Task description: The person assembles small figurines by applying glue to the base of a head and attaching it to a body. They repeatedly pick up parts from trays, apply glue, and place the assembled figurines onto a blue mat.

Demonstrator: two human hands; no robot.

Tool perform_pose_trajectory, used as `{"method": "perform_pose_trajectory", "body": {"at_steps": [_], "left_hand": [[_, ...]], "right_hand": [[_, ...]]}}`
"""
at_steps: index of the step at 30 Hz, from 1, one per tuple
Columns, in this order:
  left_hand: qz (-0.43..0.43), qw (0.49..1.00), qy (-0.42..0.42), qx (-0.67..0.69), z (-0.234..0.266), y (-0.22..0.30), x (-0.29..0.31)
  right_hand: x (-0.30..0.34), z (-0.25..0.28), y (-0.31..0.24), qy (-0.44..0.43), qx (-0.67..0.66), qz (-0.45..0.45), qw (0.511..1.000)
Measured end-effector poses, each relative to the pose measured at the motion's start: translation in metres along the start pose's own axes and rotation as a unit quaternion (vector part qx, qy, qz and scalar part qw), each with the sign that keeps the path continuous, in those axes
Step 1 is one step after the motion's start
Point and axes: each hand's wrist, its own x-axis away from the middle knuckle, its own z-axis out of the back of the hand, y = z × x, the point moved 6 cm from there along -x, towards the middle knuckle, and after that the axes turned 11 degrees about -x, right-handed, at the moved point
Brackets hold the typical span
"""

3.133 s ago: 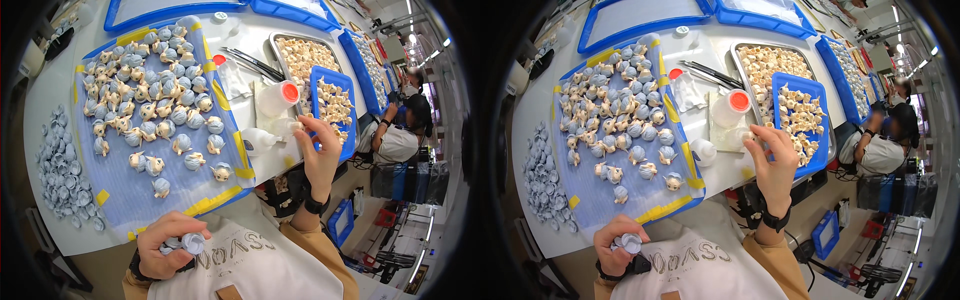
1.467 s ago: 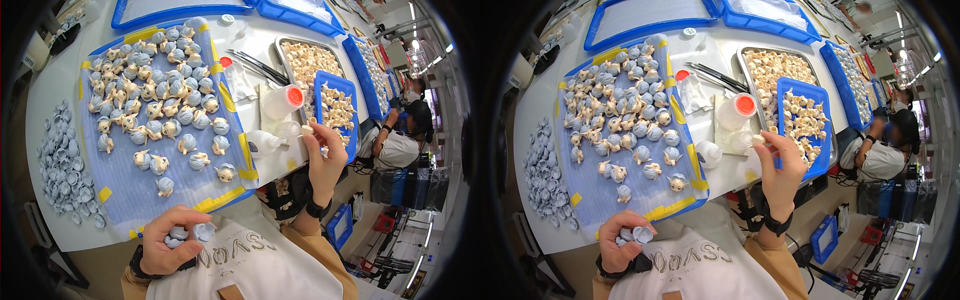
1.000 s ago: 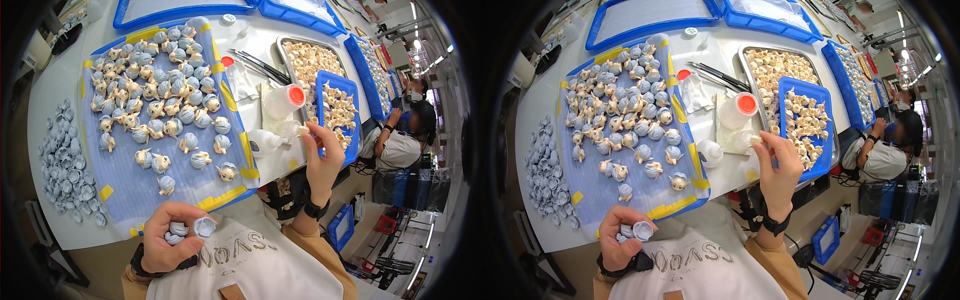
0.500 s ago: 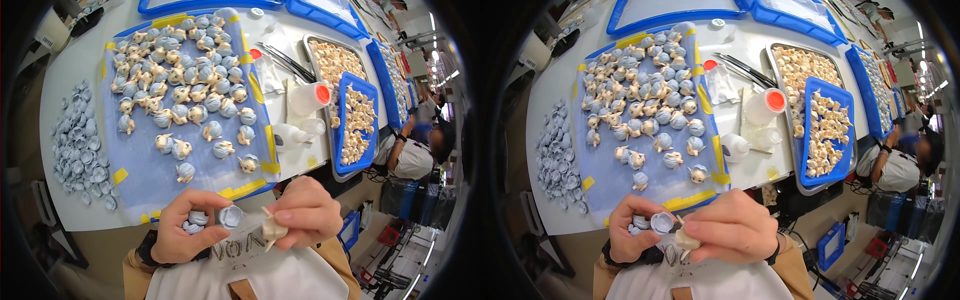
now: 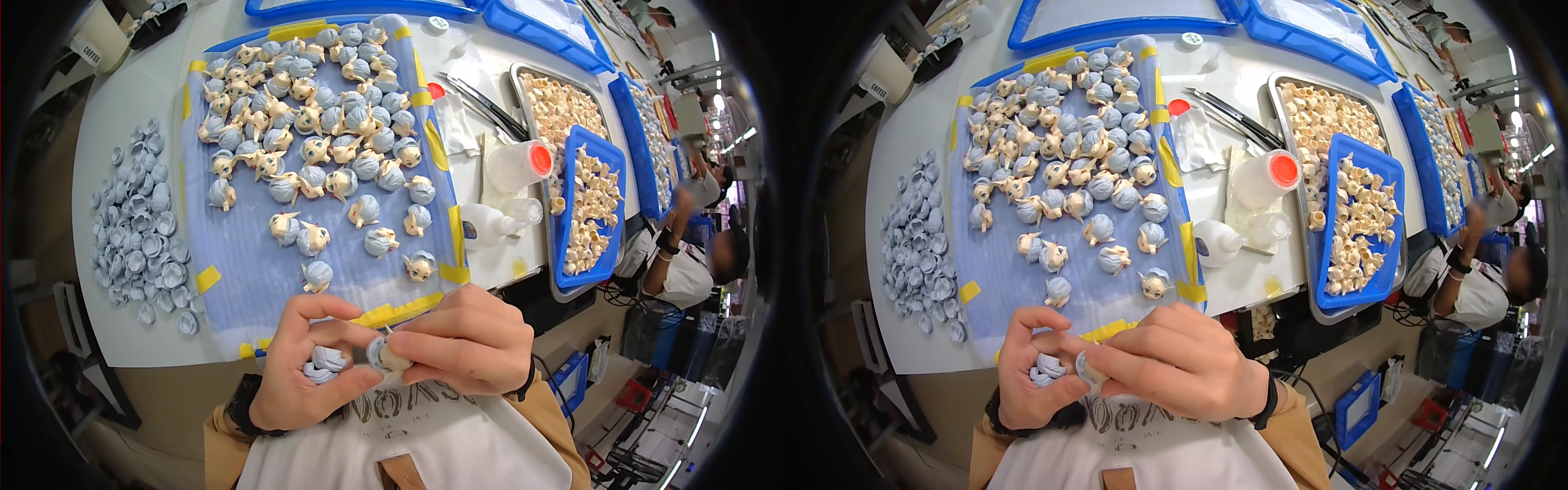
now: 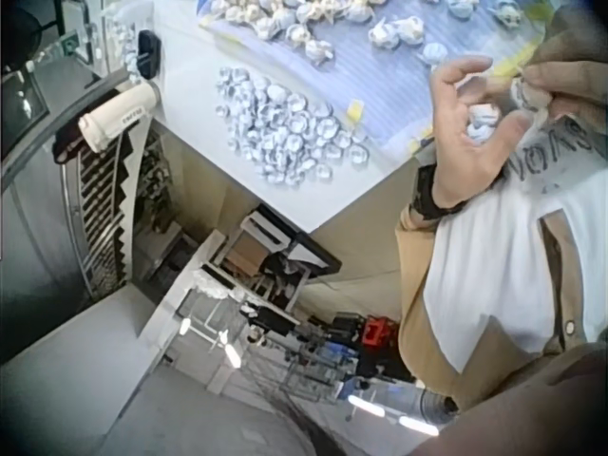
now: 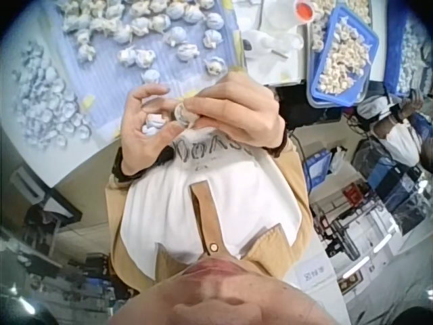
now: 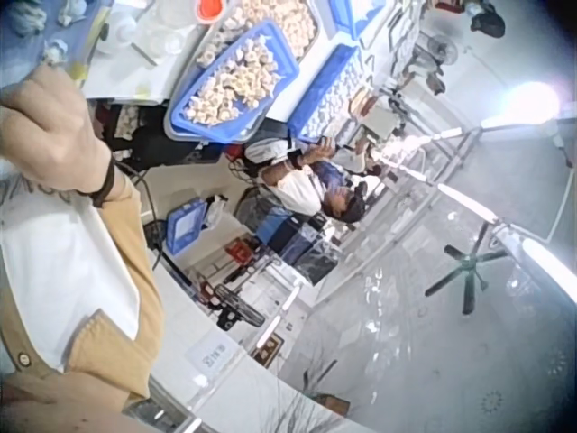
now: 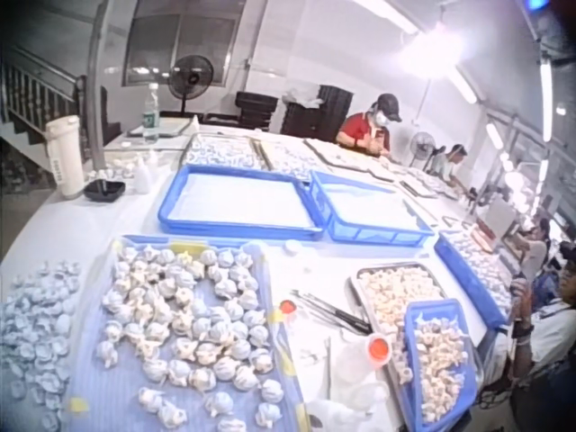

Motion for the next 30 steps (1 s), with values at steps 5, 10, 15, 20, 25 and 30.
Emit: {"method": "perform_pose_trajectory", "body": {"at_steps": [5,10,15,20,25,30], "left_hand": [[0.018,0.998,0.003,0.062,-0.001,-0.006,0.0],[0.015,0.999,-0.027,0.023,0.0,0.003,-0.002],[-0.029,0.999,-0.03,0.001,0.004,0.001,0.0],[-0.069,0.997,0.014,-0.028,0.008,-0.001,0.001],[0.062,0.996,0.01,0.065,0.007,-0.001,0.009],[0.152,0.988,-0.023,0.012,0.002,0.003,0.003]], "right_hand": [[0.0,-0.003,-0.003,0.004,0.033,0.024,0.999],[0.003,-0.001,-0.003,0.002,0.006,0.022,1.0],[0.004,-0.006,-0.003,0.02,-0.006,0.039,0.999],[0.007,-0.011,-0.004,0.026,0.008,0.005,1.0],[-0.001,-0.027,-0.005,0.025,0.063,-0.01,0.998],[0.01,-0.033,0.009,-0.029,0.137,-0.037,0.99]]}}
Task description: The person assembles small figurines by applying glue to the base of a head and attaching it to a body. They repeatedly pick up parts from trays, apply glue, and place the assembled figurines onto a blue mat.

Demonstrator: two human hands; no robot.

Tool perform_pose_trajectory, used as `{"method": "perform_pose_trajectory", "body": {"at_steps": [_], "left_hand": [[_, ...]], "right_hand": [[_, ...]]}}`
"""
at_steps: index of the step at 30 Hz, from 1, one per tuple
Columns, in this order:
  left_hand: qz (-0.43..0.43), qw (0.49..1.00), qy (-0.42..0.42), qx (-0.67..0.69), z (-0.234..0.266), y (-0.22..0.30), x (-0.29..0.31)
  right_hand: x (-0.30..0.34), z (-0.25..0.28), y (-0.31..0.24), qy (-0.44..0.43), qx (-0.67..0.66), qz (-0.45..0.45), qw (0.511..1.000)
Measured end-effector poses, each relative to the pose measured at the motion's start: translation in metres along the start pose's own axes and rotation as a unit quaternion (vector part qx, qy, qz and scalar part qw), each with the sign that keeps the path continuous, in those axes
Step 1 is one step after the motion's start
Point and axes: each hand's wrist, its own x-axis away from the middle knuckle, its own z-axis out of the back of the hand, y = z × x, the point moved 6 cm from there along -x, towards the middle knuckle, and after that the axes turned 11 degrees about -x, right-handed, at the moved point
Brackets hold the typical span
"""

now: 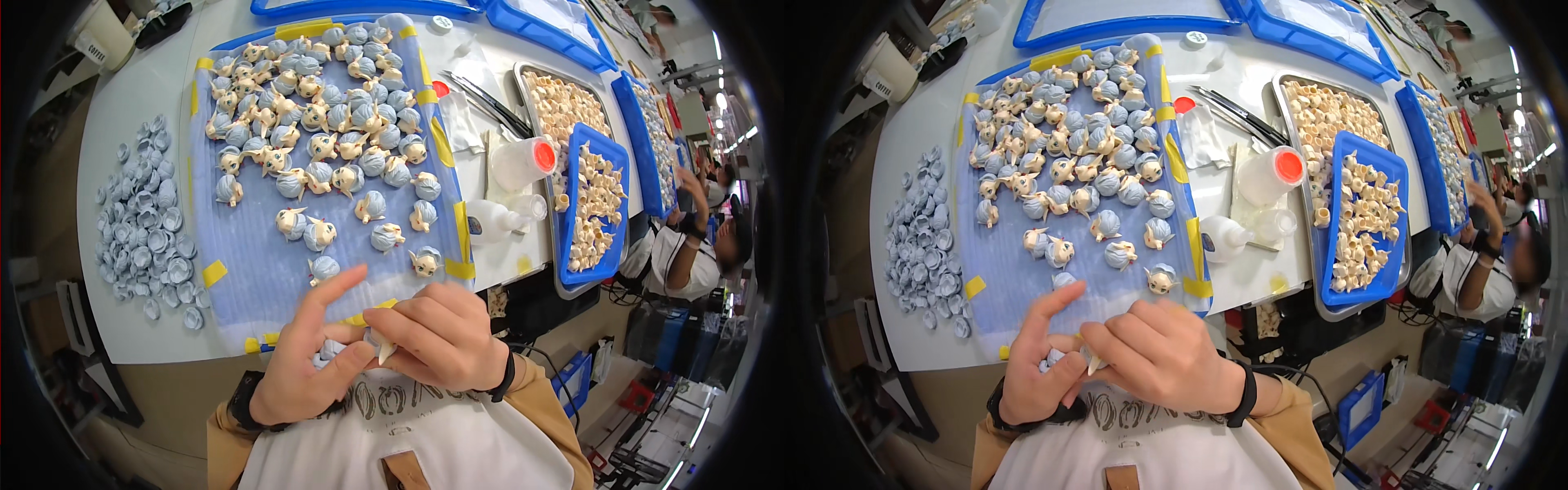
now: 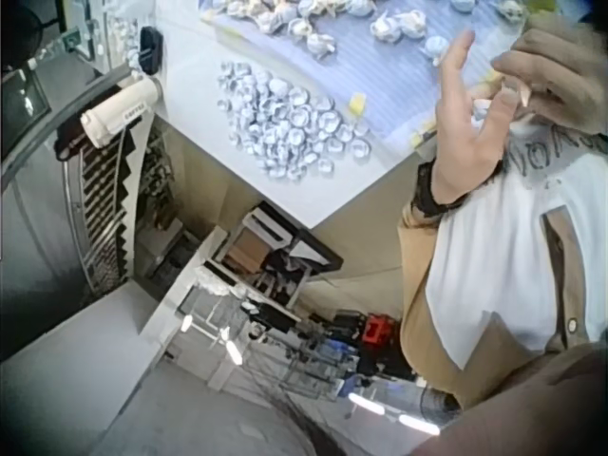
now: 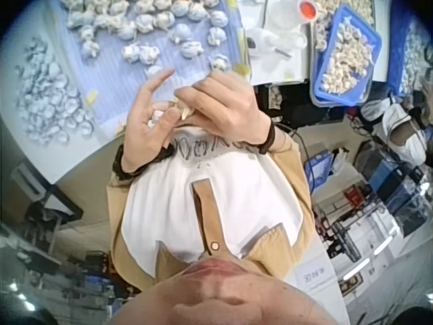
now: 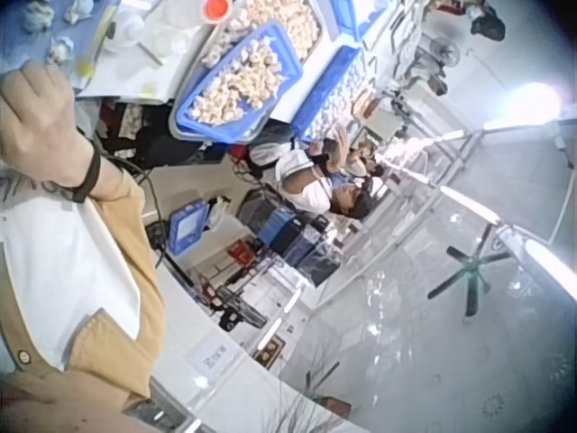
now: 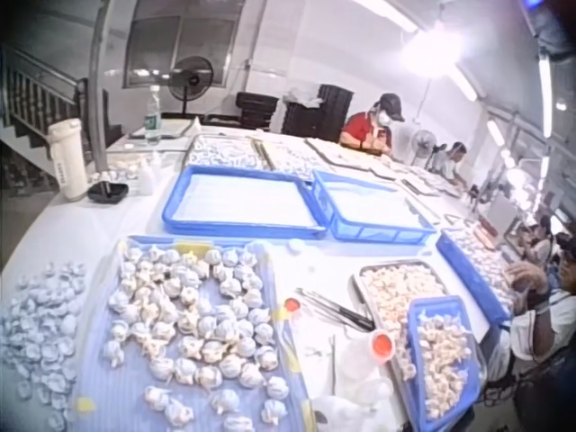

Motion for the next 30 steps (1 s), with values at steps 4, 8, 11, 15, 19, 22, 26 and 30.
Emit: {"method": "perform_pose_trajectory", "body": {"at_steps": [4,8,11,15,19,22,26,30], "left_hand": [[-0.137,0.98,0.143,0.019,0.033,-0.014,0.022],[-0.183,0.954,0.136,0.193,0.024,0.0,0.011],[-0.153,0.97,0.142,0.127,0.012,0.005,0.003],[-0.162,0.971,0.103,0.142,0.03,-0.01,0.004],[-0.141,0.955,0.165,0.2,0.021,-0.009,0.003],[-0.151,0.973,0.087,0.153,0.01,-0.005,-0.004],[-0.149,0.986,-0.003,0.077,-0.002,0.0,-0.004],[-0.136,0.989,-0.051,0.017,0.007,-0.008,0.005]], "right_hand": [[-0.006,0.015,0.011,0.017,0.048,-0.064,0.997],[-0.012,-0.016,0.029,-0.023,0.133,-0.105,0.985],[-0.007,-0.009,0.028,-0.006,0.148,-0.13,0.98],[0.013,0.062,0.004,0.102,0.007,-0.05,0.993],[0.121,0.218,0.069,0.357,0.261,-0.379,0.813],[0.176,0.251,0.112,0.22,0.185,-0.424,0.859],[0.172,0.245,0.125,0.15,0.185,-0.426,0.873],[0.155,0.244,0.106,0.255,0.228,-0.365,0.866]]}}
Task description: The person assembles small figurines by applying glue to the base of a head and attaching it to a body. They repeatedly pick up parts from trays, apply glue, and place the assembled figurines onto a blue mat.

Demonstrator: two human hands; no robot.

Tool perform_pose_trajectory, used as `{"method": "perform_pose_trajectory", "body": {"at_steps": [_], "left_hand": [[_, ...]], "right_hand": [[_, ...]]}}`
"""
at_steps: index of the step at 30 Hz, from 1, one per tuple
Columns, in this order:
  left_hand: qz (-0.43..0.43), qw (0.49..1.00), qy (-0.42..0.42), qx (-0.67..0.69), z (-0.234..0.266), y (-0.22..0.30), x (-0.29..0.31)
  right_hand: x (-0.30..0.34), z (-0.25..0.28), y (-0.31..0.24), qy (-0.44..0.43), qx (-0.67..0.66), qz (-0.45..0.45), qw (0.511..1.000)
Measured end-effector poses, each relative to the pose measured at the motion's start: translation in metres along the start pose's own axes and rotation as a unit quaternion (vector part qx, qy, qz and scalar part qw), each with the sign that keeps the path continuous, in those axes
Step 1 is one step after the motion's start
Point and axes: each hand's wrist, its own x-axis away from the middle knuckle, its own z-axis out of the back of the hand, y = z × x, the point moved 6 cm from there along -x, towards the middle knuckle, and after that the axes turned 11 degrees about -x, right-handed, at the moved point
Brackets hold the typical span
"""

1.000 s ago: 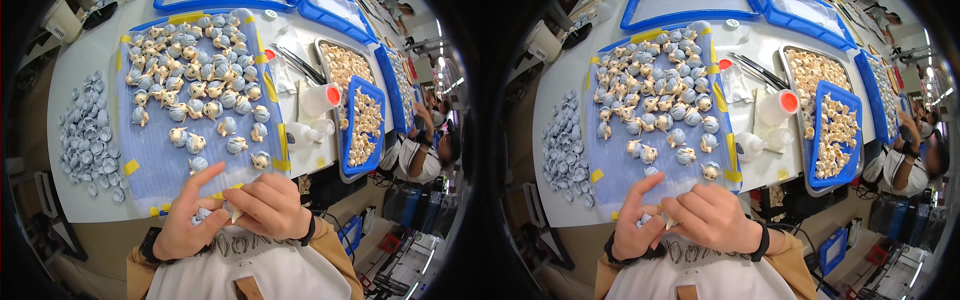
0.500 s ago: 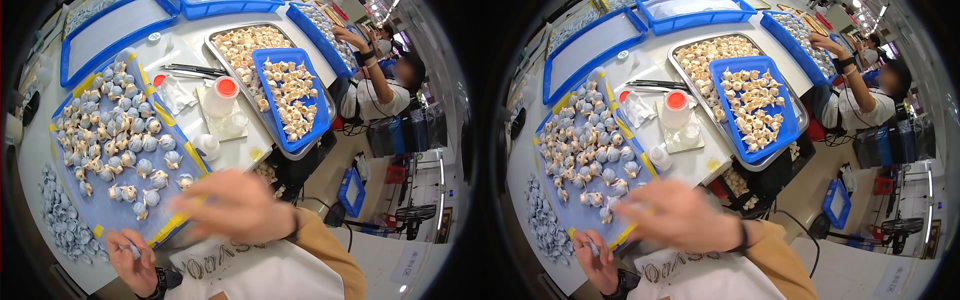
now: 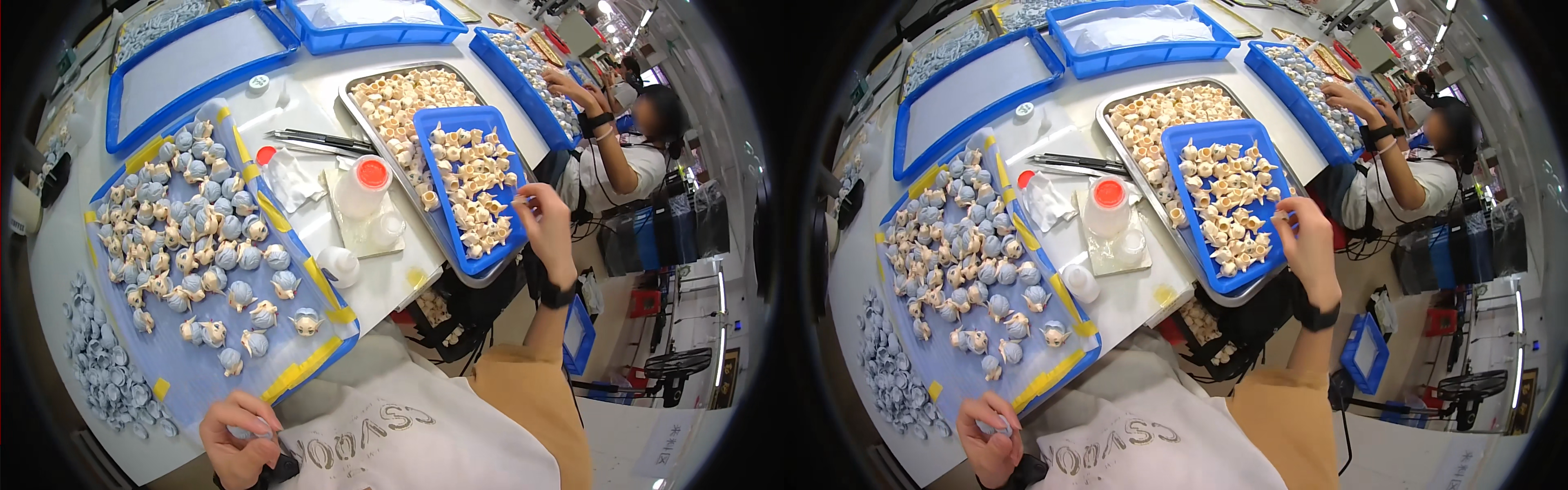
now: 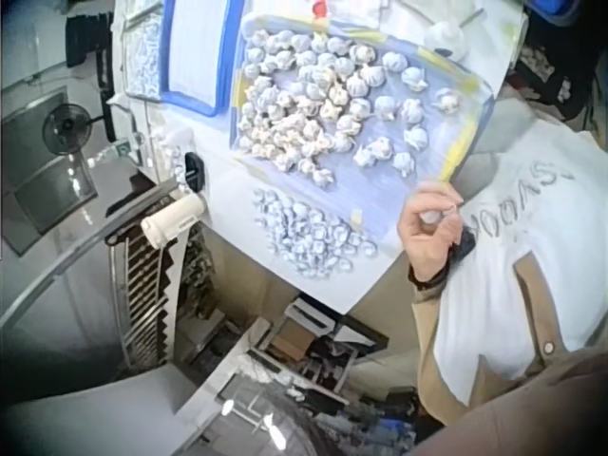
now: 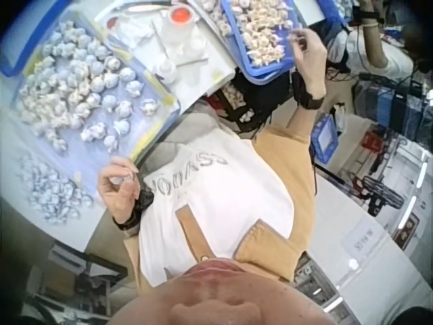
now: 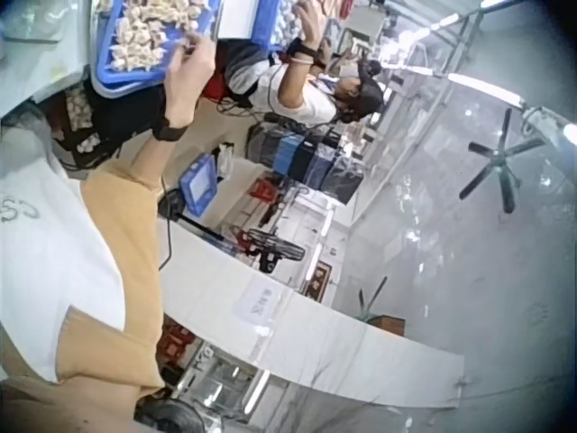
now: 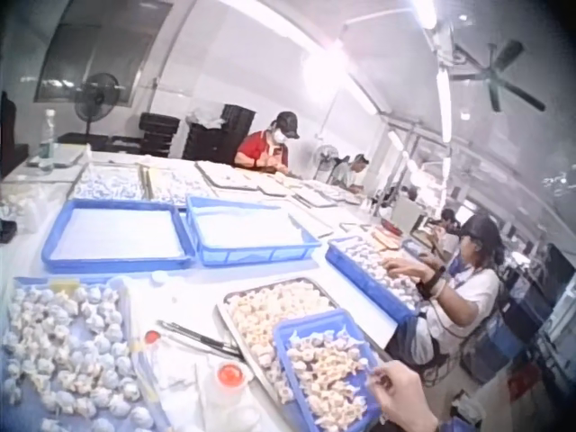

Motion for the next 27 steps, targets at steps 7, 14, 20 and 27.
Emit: {"method": "perform_pose_trajectory", "body": {"at_steps": [7,14,20,27], "left_hand": [[0.082,0.992,-0.097,-0.014,-0.034,-0.008,-0.024],[0.041,0.998,-0.045,0.016,-0.022,0.005,-0.013],[-0.017,0.994,0.01,0.111,-0.014,-0.004,-0.015],[-0.035,0.997,-0.027,0.065,-0.011,-0.002,-0.019]], "right_hand": [[0.094,-0.117,-0.211,-0.394,-0.552,0.095,0.729],[0.098,-0.132,-0.241,-0.096,-0.449,0.411,0.788],[0.103,-0.15,-0.237,-0.176,-0.452,0.332,0.809],[0.101,-0.148,-0.236,-0.145,-0.345,0.298,0.878]]}}
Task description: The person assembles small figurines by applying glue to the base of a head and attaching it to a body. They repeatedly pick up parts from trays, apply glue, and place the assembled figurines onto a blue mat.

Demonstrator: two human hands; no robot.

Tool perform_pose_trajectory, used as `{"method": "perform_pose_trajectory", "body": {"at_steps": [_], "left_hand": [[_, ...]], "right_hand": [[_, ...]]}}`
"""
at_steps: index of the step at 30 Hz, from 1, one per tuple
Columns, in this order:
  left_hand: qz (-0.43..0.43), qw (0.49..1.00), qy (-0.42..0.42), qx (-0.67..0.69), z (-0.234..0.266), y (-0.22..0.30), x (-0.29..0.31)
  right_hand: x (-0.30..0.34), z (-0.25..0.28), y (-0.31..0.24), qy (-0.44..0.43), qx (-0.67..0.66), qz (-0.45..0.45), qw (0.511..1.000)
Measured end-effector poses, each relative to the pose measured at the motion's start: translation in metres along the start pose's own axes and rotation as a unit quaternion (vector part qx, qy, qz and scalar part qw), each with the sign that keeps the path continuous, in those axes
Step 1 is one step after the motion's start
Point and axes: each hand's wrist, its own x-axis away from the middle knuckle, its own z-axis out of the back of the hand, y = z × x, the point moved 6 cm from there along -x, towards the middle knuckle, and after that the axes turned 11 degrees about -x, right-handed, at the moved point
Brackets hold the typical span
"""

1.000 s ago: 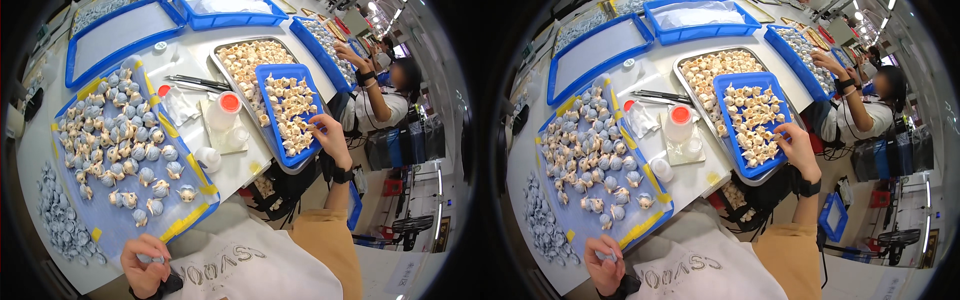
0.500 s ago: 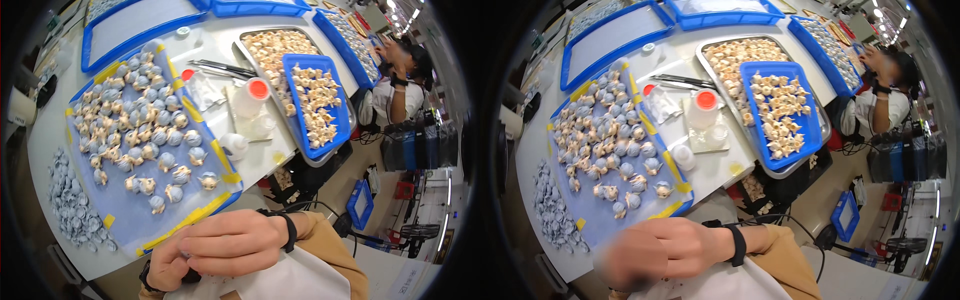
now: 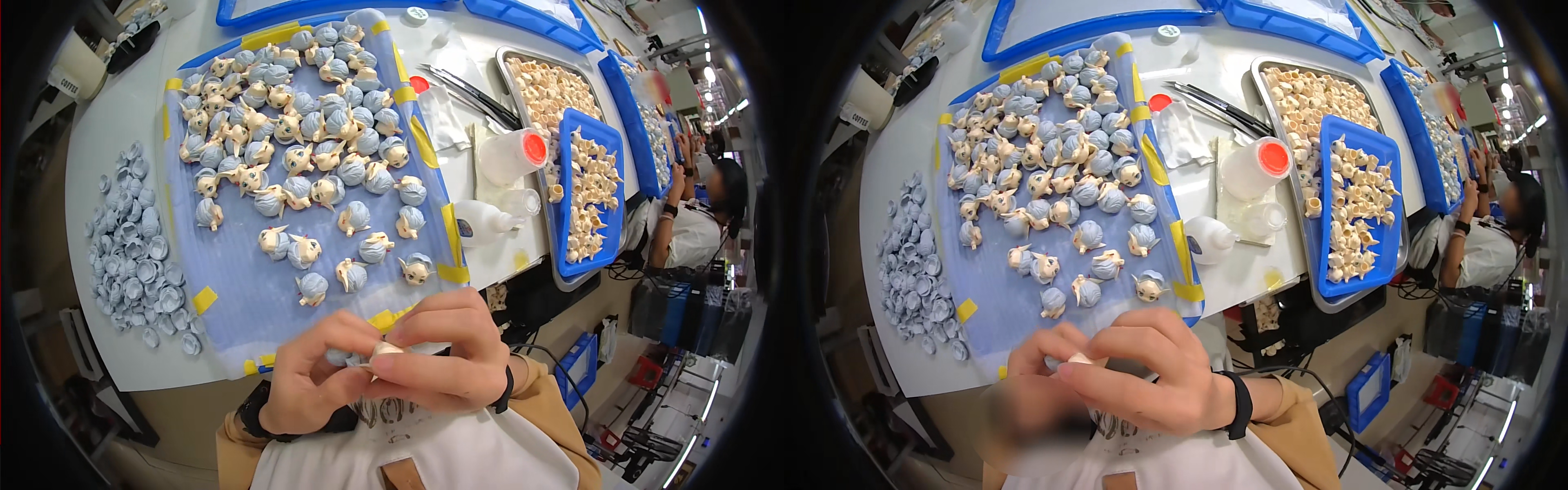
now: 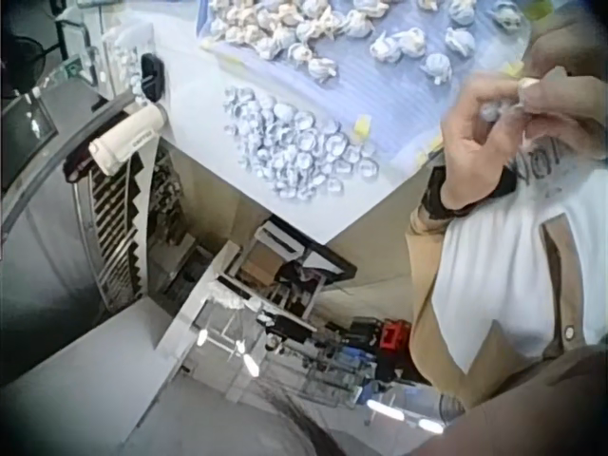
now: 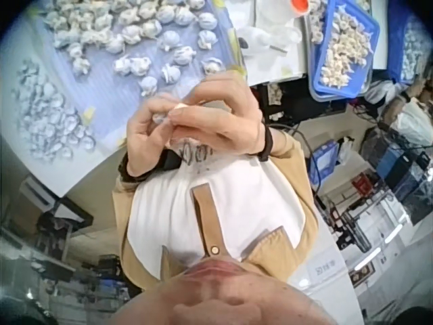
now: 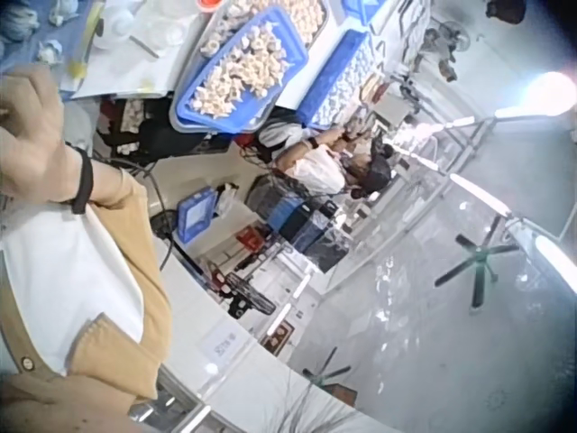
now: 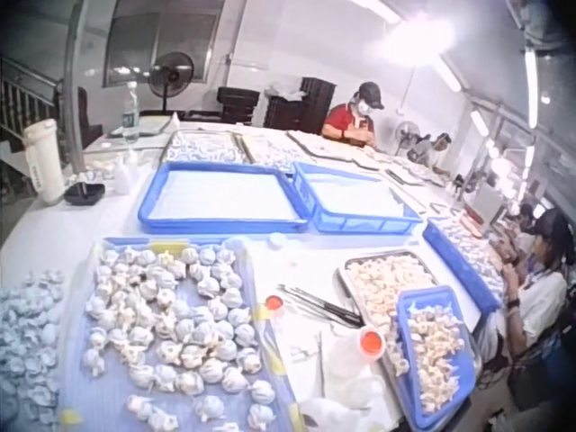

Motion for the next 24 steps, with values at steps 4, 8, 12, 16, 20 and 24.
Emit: {"method": "perform_pose_trajectory", "body": {"at_steps": [4,8,12,16,20,24], "left_hand": [[0.045,0.99,-0.039,0.132,-0.007,0.001,0.003],[0.089,0.991,-0.03,0.096,-0.012,0.002,0.003],[0.119,0.991,-0.014,0.062,-0.015,0.008,0.001],[0.047,0.998,0.019,0.025,0.0,0.005,0.002],[0.011,0.999,0.049,-0.01,0.001,0.006,-0.002],[0.059,0.997,0.054,-0.014,-0.003,0.012,-0.007]], "right_hand": [[-0.003,0.008,0.001,-0.009,0.03,-0.021,0.999],[-0.002,0.016,0.008,-0.057,0.013,-0.064,0.996],[0.008,0.029,-0.004,-0.019,-0.06,0.003,0.998],[0.008,0.085,-0.009,0.055,0.098,0.006,0.994],[0.015,0.133,0.027,0.154,0.267,-0.168,0.936],[0.022,0.142,0.057,0.131,0.213,-0.199,0.948]]}}
